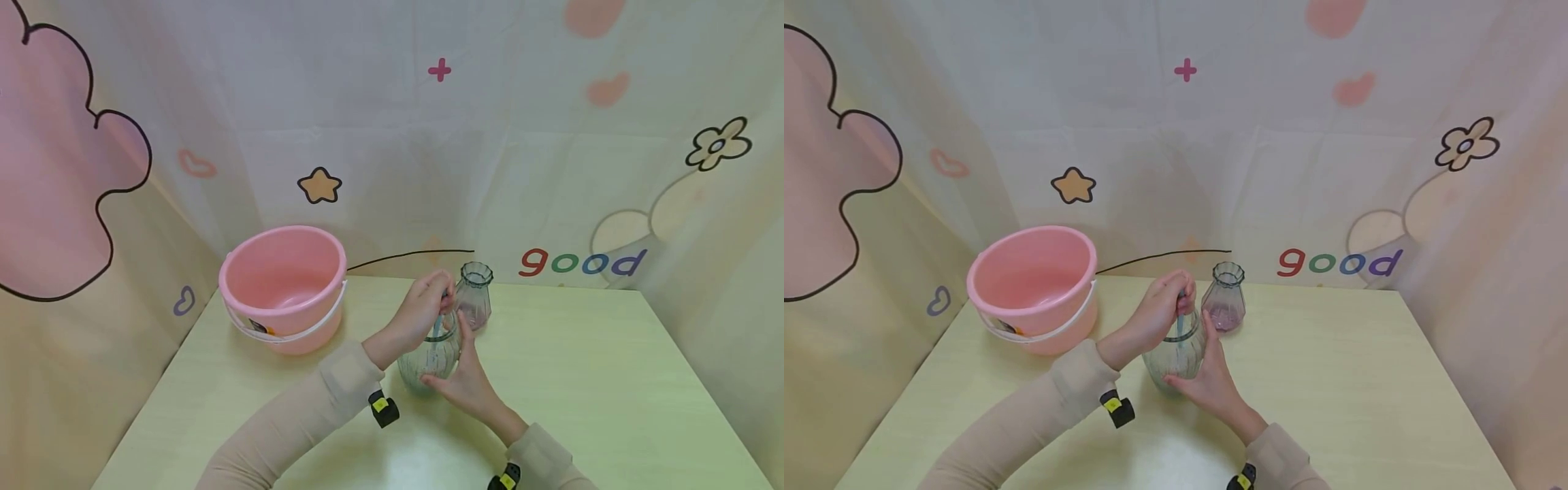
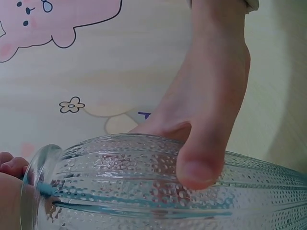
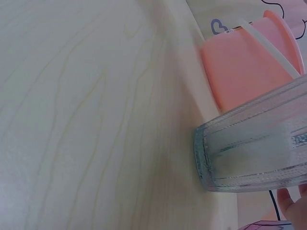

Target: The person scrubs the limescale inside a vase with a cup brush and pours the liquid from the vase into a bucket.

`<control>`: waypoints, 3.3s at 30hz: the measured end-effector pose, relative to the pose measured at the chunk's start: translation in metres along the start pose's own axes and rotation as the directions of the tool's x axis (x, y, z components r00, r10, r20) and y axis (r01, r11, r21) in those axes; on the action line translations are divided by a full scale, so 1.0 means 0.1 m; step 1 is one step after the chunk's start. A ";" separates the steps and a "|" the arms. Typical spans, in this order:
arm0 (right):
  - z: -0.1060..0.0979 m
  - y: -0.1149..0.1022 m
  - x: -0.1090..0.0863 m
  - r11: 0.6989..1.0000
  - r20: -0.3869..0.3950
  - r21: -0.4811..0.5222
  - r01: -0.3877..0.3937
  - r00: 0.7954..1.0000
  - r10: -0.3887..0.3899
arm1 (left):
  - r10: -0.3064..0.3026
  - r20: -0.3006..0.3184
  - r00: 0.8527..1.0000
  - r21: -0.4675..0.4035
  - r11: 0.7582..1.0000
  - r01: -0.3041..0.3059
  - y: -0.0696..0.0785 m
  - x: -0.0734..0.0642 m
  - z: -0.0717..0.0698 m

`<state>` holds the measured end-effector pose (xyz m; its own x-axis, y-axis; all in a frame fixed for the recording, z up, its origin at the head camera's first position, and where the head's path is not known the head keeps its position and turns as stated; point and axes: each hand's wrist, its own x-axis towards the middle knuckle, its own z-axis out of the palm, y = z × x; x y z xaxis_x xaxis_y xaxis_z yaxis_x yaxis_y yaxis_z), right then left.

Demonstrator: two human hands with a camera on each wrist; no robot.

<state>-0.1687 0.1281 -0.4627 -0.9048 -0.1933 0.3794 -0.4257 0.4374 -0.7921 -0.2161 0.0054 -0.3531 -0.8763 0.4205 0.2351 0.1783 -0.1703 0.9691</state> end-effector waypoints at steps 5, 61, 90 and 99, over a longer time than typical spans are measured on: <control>-0.01 0.20 0.01 0.999 0.076 0.022 -0.032 0.997 0.030 | 0.002 -0.007 1.000 -0.008 1.000 -0.002 0.01 -0.01 0.00; 0.00 0.25 0.02 0.989 0.092 0.101 -0.108 0.991 0.099 | 0.151 0.020 0.988 -0.146 0.978 -0.147 0.54 -0.03 0.06; 0.01 -0.19 -0.04 0.995 0.000 0.070 -0.076 0.997 0.076 | 0.001 -0.006 1.000 -0.043 0.999 -0.001 0.04 -0.02 0.04; 0.04 -0.22 -0.05 0.992 -0.031 0.092 -0.086 0.996 0.089 | 0.037 -0.033 0.999 -0.076 0.996 -0.040 0.29 -0.03 0.01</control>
<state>-0.1549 0.1158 -0.4492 -0.9383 -0.1260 0.3220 -0.3456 0.3696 -0.8625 -0.2075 0.0005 -0.3259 -0.8831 0.3847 0.2685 0.1783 -0.2541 0.9506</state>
